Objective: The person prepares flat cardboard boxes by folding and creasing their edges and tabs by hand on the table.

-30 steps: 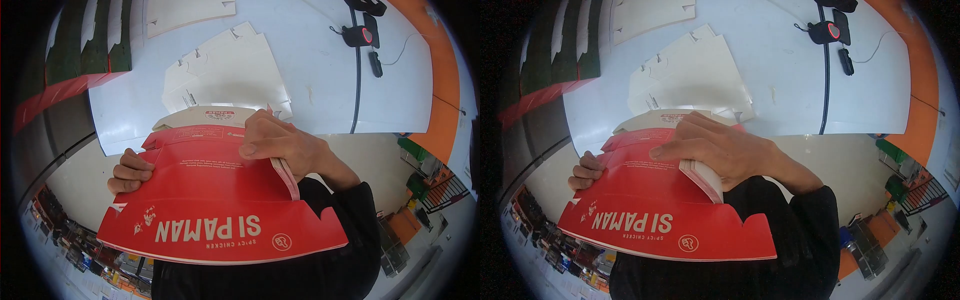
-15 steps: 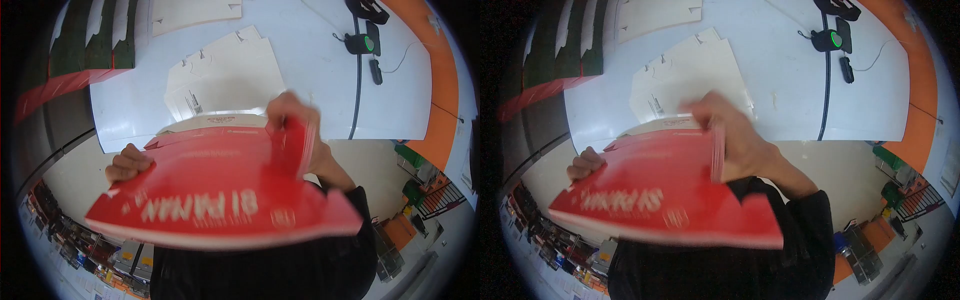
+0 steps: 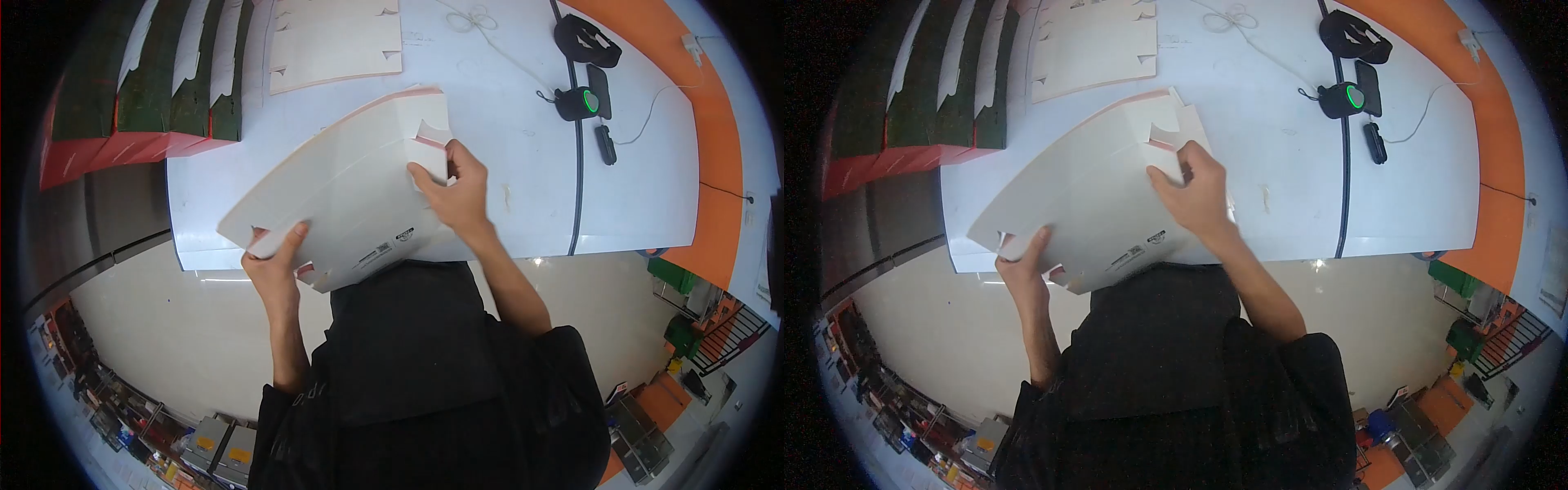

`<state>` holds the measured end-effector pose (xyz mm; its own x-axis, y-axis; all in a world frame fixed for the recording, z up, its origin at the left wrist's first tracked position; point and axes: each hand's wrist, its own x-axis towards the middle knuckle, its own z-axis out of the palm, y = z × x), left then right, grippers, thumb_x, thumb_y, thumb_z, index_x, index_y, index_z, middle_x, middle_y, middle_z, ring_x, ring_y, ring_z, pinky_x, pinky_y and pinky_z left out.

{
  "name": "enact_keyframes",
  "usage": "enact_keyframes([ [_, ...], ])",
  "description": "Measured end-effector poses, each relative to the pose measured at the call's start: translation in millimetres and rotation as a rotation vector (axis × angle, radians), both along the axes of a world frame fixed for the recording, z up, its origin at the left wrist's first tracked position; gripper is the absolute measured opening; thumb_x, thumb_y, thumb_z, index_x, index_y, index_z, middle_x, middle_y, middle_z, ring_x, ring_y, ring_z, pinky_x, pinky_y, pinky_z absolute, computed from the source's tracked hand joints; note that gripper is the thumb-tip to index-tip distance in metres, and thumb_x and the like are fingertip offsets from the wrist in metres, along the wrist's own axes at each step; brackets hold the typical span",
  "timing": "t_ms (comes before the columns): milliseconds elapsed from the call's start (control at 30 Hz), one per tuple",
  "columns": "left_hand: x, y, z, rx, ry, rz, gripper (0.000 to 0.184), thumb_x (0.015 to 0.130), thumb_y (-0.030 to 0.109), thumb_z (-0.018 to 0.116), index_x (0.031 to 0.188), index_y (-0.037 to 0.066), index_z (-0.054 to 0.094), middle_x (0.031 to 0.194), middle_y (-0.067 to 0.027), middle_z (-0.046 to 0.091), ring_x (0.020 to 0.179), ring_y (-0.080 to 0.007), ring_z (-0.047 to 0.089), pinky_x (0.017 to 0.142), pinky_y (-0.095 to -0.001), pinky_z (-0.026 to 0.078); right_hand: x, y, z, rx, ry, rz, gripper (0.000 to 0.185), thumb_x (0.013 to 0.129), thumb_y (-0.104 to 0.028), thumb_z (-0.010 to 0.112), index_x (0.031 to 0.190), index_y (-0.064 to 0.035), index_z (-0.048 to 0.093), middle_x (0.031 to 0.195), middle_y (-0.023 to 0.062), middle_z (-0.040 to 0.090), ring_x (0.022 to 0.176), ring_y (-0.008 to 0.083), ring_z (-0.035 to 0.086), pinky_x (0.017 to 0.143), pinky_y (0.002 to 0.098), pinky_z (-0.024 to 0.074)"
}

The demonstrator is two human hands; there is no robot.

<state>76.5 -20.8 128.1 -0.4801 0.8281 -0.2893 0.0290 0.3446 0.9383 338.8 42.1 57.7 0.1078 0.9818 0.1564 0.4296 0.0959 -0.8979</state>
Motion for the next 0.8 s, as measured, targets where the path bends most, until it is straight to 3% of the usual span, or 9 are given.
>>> enact_keyframes([
  [100, 15, -5, 15, -0.014, 0.02, -0.037, 0.037, 0.079, 0.019, 0.085, 0.102, -0.005, 0.067, 0.089, -0.0082, 0.067, 0.077, -0.0163, 0.064, 0.053, -0.0268, 0.055, -29, -3, 0, 0.162, 0.007, -0.128, 0.024, 0.078, -0.005, 0.08, 0.078, 0.0008, 0.057, 0.079, 0.0033, 0.063, 0.062, 0.0061, 0.048, 0.053, 0.0253, 0.0391],
  [200, 9, -8, 2, 0.05, 0.027, -0.02, 0.04, 0.079, 0.018, 0.084, 0.105, -0.006, 0.066, 0.093, -0.0095, 0.067, 0.078, -0.0169, 0.065, 0.052, -0.0278, 0.058, -29, -4, -1, 0.091, 0.006, -0.104, 0.022, 0.08, -0.006, 0.081, 0.091, 0.0013, 0.064, 0.087, 0.0039, 0.066, 0.07, 0.0085, 0.055, 0.063, 0.0246, 0.0462],
  [267, 0, -9, -2, 0.081, 0.006, -0.035, 0.042, 0.08, 0.018, 0.084, 0.108, -0.007, 0.065, 0.096, -0.0102, 0.067, 0.08, -0.0171, 0.065, 0.052, -0.0283, 0.058, -2, 5, -10, -0.136, 0.183, 0.066, 0.028, 0.082, -0.01, 0.081, 0.102, 0.0017, 0.065, 0.093, 0.0047, 0.068, 0.077, 0.0103, 0.059, 0.072, 0.0254, 0.0492],
  [367, -11, -9, 1, 0.049, -0.07, -0.126, 0.045, 0.081, 0.018, 0.084, 0.112, -0.006, 0.063, 0.099, -0.0105, 0.067, 0.085, -0.0173, 0.065, 0.054, -0.0281, 0.059, 21, 19, 22, -0.28, 0.571, 0.185, 0.029, 0.085, -0.015, 0.08, 0.105, 0.0032, 0.067, 0.094, 0.0056, 0.07, 0.083, 0.0116, 0.064, 0.077, 0.0273, 0.0518],
  [467, -18, -13, -3, -0.009, -0.111, -0.251, 0.045, 0.082, 0.018, 0.083, 0.114, -0.006, 0.062, 0.101, -0.0102, 0.067, 0.087, -0.0171, 0.065, 0.058, -0.0273, 0.059, 32, 33, 74, -0.271, 0.532, 0.31, 0.03, 0.087, -0.016, 0.078, 0.109, 0.0038, 0.069, 0.099, 0.0087, 0.072, 0.09, 0.0133, 0.066, 0.082, 0.0283, 0.0523],
  [533, -21, -11, -5, -0.009, -0.13, -0.325, 0.045, 0.082, 0.019, 0.083, 0.114, -0.005, 0.063, 0.103, -0.0102, 0.067, 0.087, -0.0175, 0.065, 0.063, -0.028, 0.058, 35, 39, 92, -0.31, 0.242, 0.349, 0.027, 0.087, -0.015, 0.078, 0.104, 0.0038, 0.07, 0.097, 0.0085, 0.072, 0.088, 0.0132, 0.066, 0.081, 0.0287, 0.052],
  [633, -33, -13, -28, 0.28, -0.16, -0.218, 0.042, 0.084, 0.018, 0.082, 0.114, -0.005, 0.063, 0.101, -0.0097, 0.068, 0.084, -0.0173, 0.065, 0.075, -0.0306, 0.054, 33, 28, 104, -0.188, 0.077, 0.326, 0.02, 0.088, -0.017, 0.078, 0.092, 0.0009, 0.07, 0.083, 0.0033, 0.066, 0.077, 0.0103, 0.059, 0.069, 0.0256, 0.0459],
  [733, -48, -8, -28, 0.129, -0.031, -0.165, 0.041, 0.085, 0.018, 0.082, 0.113, -0.005, 0.063, 0.099, -0.0085, 0.068, 0.087, -0.017, 0.064, 0.082, -0.0321, 0.05, 29, 11, 104, -0.097, 0.134, 0.403, 0.018, 0.086, -0.012, 0.079, 0.092, 0.0017, 0.068, 0.083, 0.0054, 0.067, 0.076, 0.0105, 0.06, 0.069, 0.0253, 0.0464],
  [800, -58, -5, -45, 0.214, -0.122, -0.139, 0.04, 0.086, 0.021, 0.082, 0.111, -0.006, 0.063, 0.097, -0.0078, 0.068, 0.088, -0.0167, 0.064, 0.08, -0.0313, 0.05, 35, 5, 105, -0.067, 0.203, 0.594, 0.019, 0.08, -0.006, 0.082, 0.09, 0.0018, 0.069, 0.085, 0.0073, 0.07, 0.074, 0.0138, 0.063, 0.068, 0.0272, 0.0478],
])
